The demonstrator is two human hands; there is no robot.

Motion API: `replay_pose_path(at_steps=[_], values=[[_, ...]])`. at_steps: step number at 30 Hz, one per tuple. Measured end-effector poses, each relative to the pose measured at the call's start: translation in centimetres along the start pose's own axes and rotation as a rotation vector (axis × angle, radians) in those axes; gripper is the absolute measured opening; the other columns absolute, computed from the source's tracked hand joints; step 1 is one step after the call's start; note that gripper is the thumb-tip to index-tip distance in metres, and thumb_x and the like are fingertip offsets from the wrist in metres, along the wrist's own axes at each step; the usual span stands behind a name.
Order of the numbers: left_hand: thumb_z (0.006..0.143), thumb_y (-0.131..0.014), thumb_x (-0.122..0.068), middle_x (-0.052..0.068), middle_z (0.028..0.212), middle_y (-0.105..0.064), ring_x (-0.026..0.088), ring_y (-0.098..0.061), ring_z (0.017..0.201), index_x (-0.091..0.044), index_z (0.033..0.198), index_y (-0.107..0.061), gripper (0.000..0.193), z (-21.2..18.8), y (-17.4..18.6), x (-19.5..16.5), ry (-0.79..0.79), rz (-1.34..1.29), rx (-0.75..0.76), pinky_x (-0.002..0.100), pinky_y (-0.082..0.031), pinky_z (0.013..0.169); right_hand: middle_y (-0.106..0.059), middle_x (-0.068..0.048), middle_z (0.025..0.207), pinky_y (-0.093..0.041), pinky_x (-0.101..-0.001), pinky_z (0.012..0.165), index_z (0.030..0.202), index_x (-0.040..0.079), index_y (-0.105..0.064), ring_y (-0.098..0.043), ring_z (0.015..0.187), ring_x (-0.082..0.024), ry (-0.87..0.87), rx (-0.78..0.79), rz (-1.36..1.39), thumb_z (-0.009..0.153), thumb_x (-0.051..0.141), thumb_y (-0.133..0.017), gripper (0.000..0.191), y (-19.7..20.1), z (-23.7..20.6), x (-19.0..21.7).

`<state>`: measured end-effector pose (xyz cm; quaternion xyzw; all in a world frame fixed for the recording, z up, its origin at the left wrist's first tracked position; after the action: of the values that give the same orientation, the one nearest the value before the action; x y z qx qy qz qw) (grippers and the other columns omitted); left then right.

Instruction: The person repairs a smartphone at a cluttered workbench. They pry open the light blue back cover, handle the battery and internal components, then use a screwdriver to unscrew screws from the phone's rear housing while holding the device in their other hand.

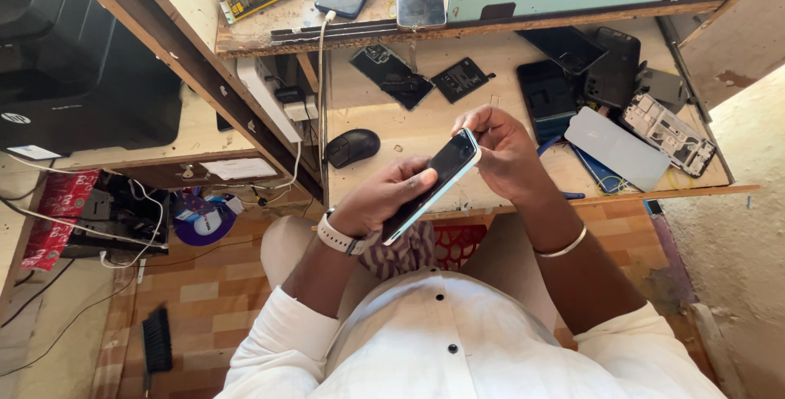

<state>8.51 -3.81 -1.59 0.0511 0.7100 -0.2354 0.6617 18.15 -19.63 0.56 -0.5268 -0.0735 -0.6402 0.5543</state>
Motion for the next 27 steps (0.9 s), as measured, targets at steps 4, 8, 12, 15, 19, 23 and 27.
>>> replay_pose_path(at_steps=[4, 8, 12, 15, 19, 23, 27], values=[[0.108, -0.060, -0.044, -0.004, 0.079, -0.057, 0.002, -0.049, 0.063, 0.000, 0.111, -0.065, 0.044, 0.8, 0.3, 1.3, 0.046, -0.218, 0.064, 0.017, -0.039, 0.052, -0.065, -0.008, 0.107, -0.055, -0.0255, 0.086, 0.112, 0.003, -0.060, -0.066, 0.096, -0.014, -0.061, -0.029, 0.176, 0.093, 0.004, -0.082, 0.029, 0.2, 0.5, -0.4], [0.112, -0.054, -0.047, 0.000, 0.076, -0.056, 0.008, -0.051, 0.056, 0.003, 0.114, -0.063, 0.051, 1.7, -0.3, 1.7, 0.123, -0.507, 0.236, 0.020, -0.040, 0.046, -0.066, -0.006, 0.102, -0.057, -0.0262, 0.085, 0.106, 0.006, -0.059, -0.068, 0.093, -0.014, -0.031, -0.011, 0.165, 0.094, 0.002, -0.081, 0.025, 0.0, 0.9, 0.1], [0.108, -0.051, -0.053, 0.004, 0.079, -0.060, 0.010, -0.057, 0.057, 0.002, 0.119, -0.061, 0.057, 2.1, -0.2, 1.4, 0.071, -0.442, 0.095, 0.020, -0.047, 0.049, -0.070, -0.008, 0.097, -0.057, -0.0257, 0.077, 0.102, 0.006, -0.060, -0.071, 0.088, -0.014, -0.022, -0.099, 0.144, 0.095, 0.008, -0.080, 0.020, 0.5, 1.0, 0.2], [0.097, -0.050, -0.064, 0.004, 0.087, -0.063, 0.009, -0.062, 0.067, 0.004, 0.129, -0.060, 0.075, 1.7, -0.8, 0.8, 0.072, -0.470, 0.051, 0.021, -0.053, 0.060, -0.071, -0.008, 0.091, -0.058, -0.0266, 0.075, 0.102, 0.005, -0.061, -0.070, 0.082, -0.014, -0.052, -0.193, 0.120, 0.097, 0.010, -0.078, 0.018, 1.1, 0.9, -0.2], [0.094, -0.065, -0.059, 0.004, 0.090, -0.063, 0.009, -0.063, 0.070, 0.006, 0.136, -0.058, 0.078, 1.8, -1.5, -0.1, 0.080, -0.257, 0.042, 0.023, -0.054, 0.061, -0.072, -0.007, 0.091, -0.058, -0.0270, 0.074, 0.102, 0.006, -0.062, -0.071, 0.082, -0.014, -0.097, -0.190, 0.160, 0.095, 0.011, -0.078, 0.019, 1.2, 0.9, -0.6], [0.092, -0.070, -0.058, 0.007, 0.088, -0.064, 0.011, -0.063, 0.068, 0.011, 0.136, -0.058, 0.082, 1.9, -1.4, -0.6, 0.076, -0.304, 0.003, 0.022, -0.053, 0.061, -0.071, -0.006, 0.093, -0.058, -0.0287, 0.077, 0.100, 0.007, -0.061, -0.071, 0.085, -0.014, -0.075, -0.193, 0.160, 0.095, 0.012, -0.078, 0.018, 1.2, 0.8, -0.6], [0.090, -0.072, -0.056, 0.009, 0.091, -0.067, 0.011, -0.064, 0.069, 0.011, 0.133, -0.058, 0.081, 2.0, -1.3, -0.6, 0.043, -0.349, 0.015, 0.023, -0.054, 0.062, -0.069, -0.003, 0.095, -0.058, -0.0293, 0.077, 0.098, 0.008, -0.060, -0.070, 0.087, -0.013, 0.001, -0.211, 0.136, 0.094, 0.011, -0.079, 0.020, 1.2, 0.7, -0.4]])
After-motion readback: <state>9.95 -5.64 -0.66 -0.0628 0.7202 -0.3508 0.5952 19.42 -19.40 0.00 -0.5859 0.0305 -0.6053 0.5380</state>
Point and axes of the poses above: each hand's wrist, its own z-axis towards the middle knuckle, its own y-axis out of the back of the hand, x = y × z, the point moved 5 cm from there along z, towards the middle knuckle
